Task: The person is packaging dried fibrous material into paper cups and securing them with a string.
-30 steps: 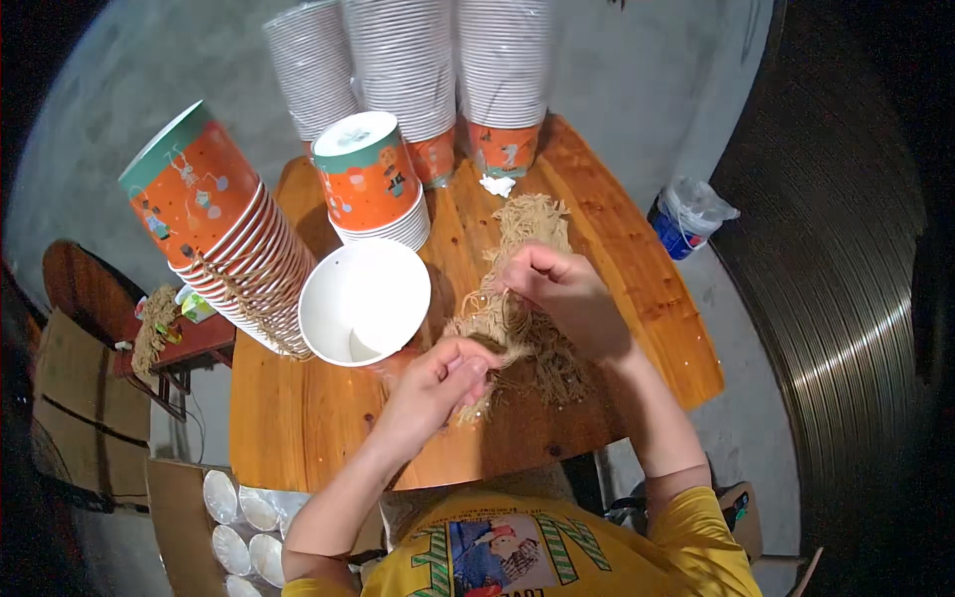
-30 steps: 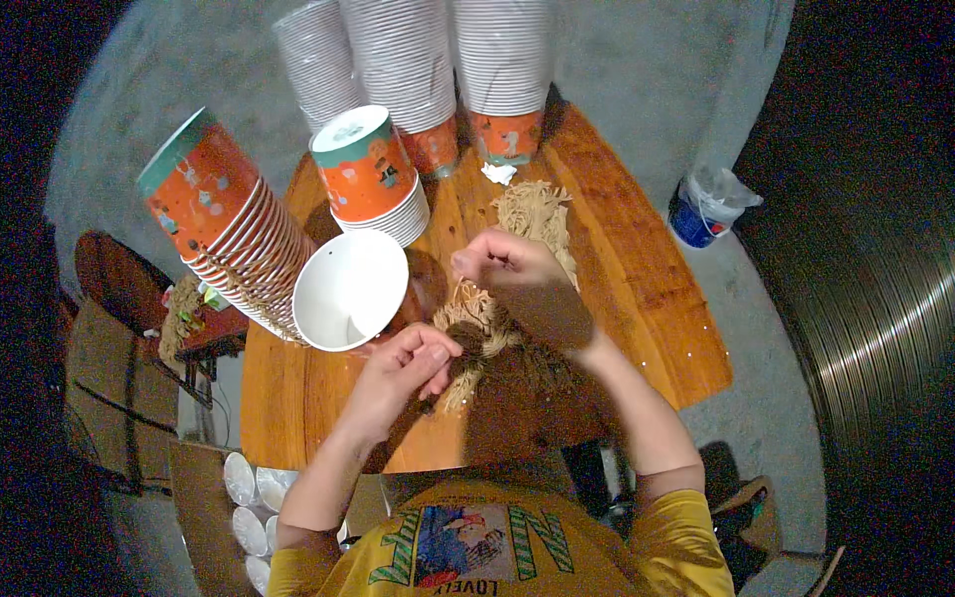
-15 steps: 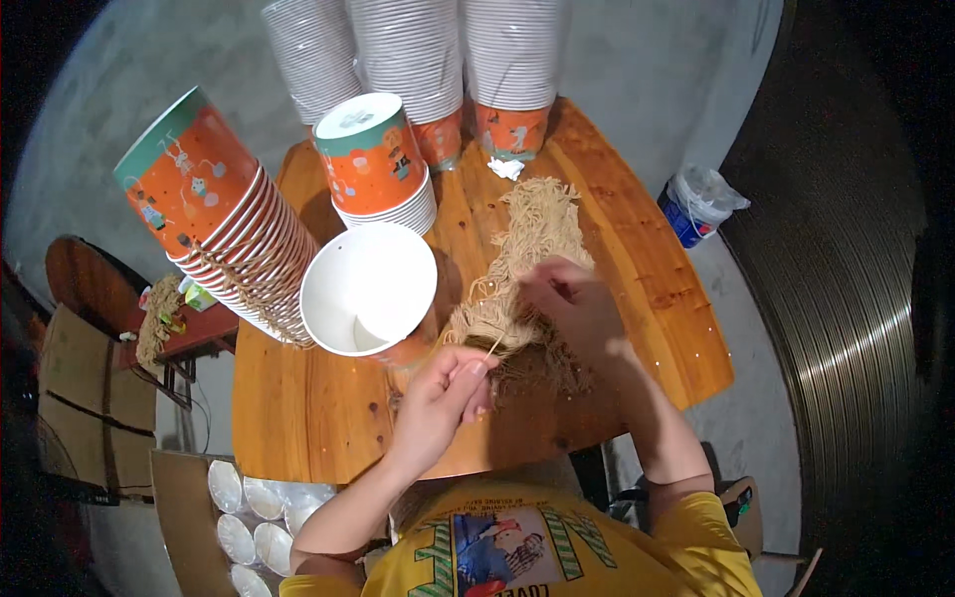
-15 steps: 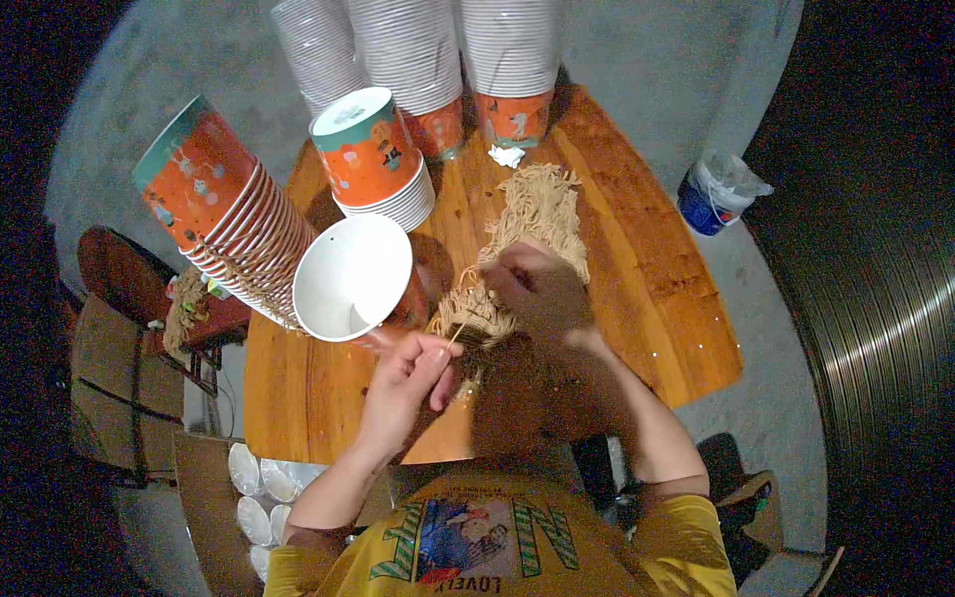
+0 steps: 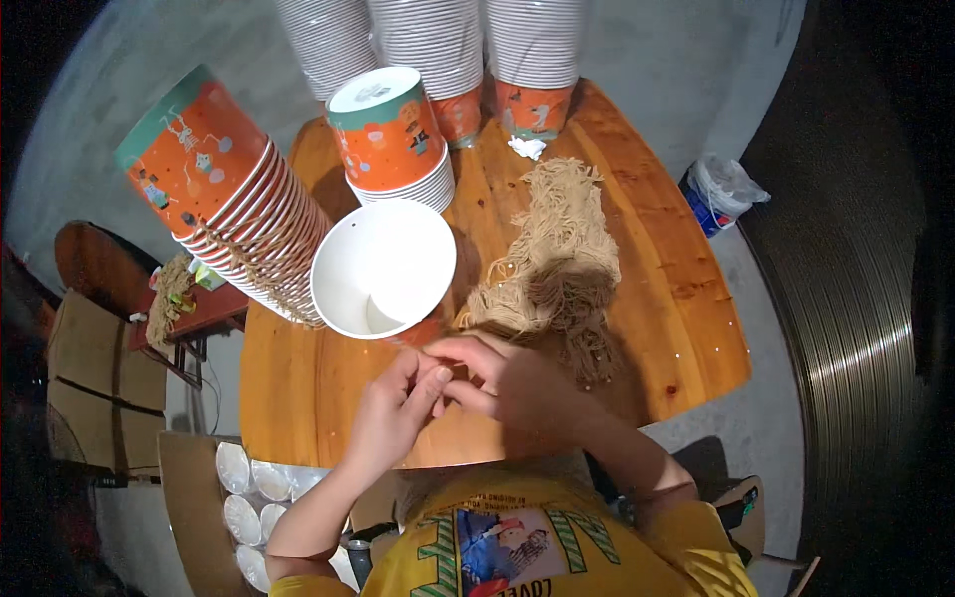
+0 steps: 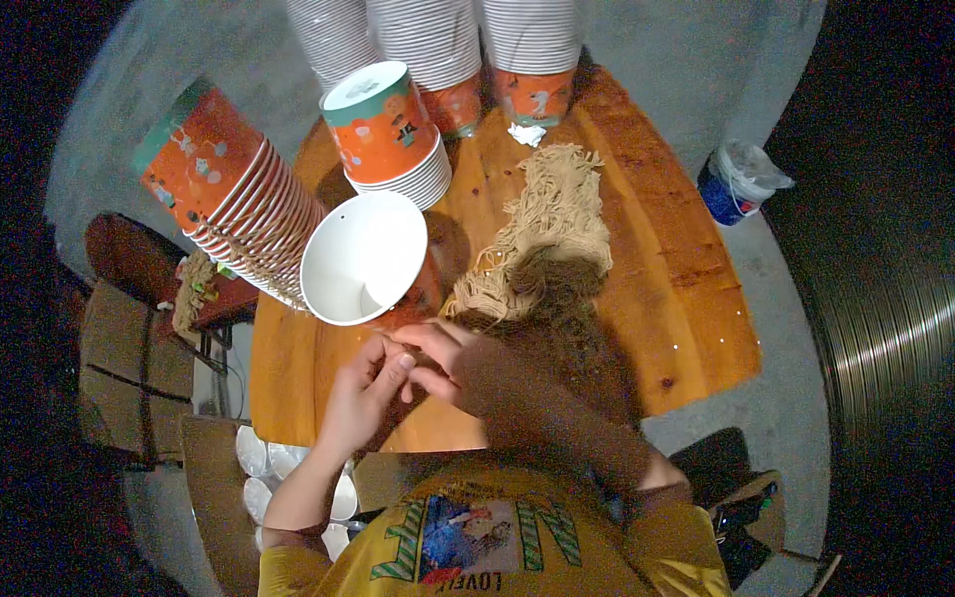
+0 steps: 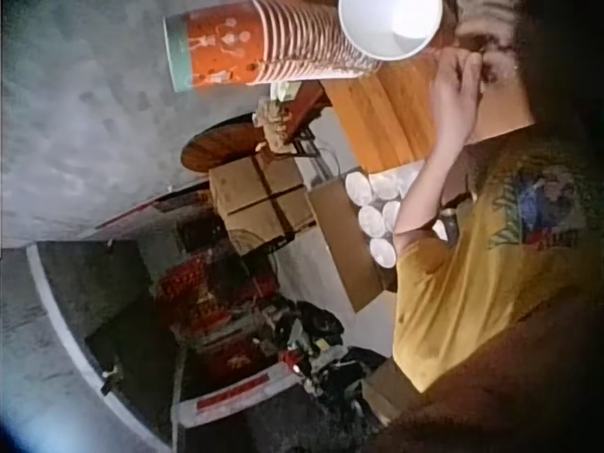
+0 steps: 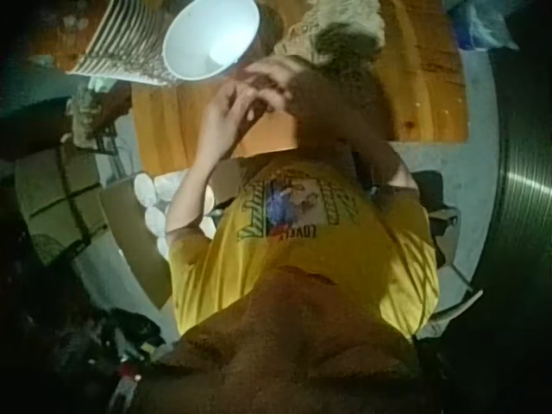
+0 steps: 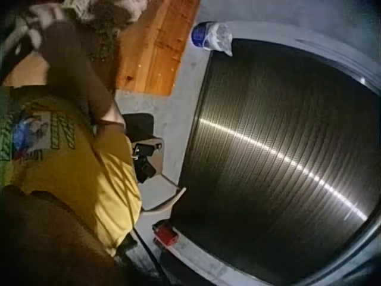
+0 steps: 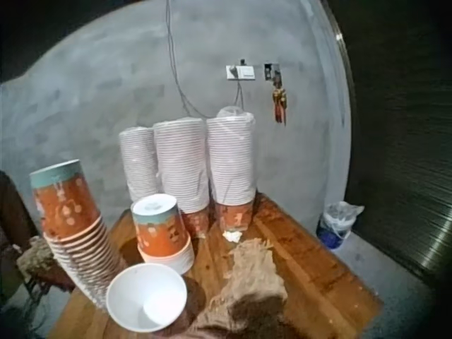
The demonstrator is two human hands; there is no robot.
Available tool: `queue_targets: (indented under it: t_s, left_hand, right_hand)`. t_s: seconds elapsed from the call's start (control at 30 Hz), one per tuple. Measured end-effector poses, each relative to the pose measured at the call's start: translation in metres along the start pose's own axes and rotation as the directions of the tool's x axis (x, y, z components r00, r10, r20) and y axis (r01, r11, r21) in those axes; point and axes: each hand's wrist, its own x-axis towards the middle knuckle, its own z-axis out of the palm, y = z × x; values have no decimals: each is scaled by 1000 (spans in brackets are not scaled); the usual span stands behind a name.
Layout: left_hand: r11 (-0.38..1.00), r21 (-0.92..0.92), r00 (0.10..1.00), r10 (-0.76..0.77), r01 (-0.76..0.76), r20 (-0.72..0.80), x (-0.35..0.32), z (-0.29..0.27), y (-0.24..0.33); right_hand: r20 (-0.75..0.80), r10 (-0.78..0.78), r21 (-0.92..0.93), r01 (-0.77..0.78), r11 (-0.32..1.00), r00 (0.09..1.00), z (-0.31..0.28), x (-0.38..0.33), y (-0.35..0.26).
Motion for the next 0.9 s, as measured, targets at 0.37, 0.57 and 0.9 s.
queue_targets:
  t_s: [0.37, 0.57, 0.9]
  left_hand:
    - [993, -99, 991, -58, 70, 119, -3, -21, -1]
    - [783, 529, 928, 372, -325, 21, -3, -18, -2]
    - [391, 772, 789, 573, -501, 221, 2, -23, -11]
  right_hand:
    - [62, 226, 205, -234, 950, 972, 11, 6, 2]
    - [96, 327, 269, -341, 901, 940, 14, 8, 4]
    - [239, 411, 447, -476, 757, 879, 19, 10, 17]
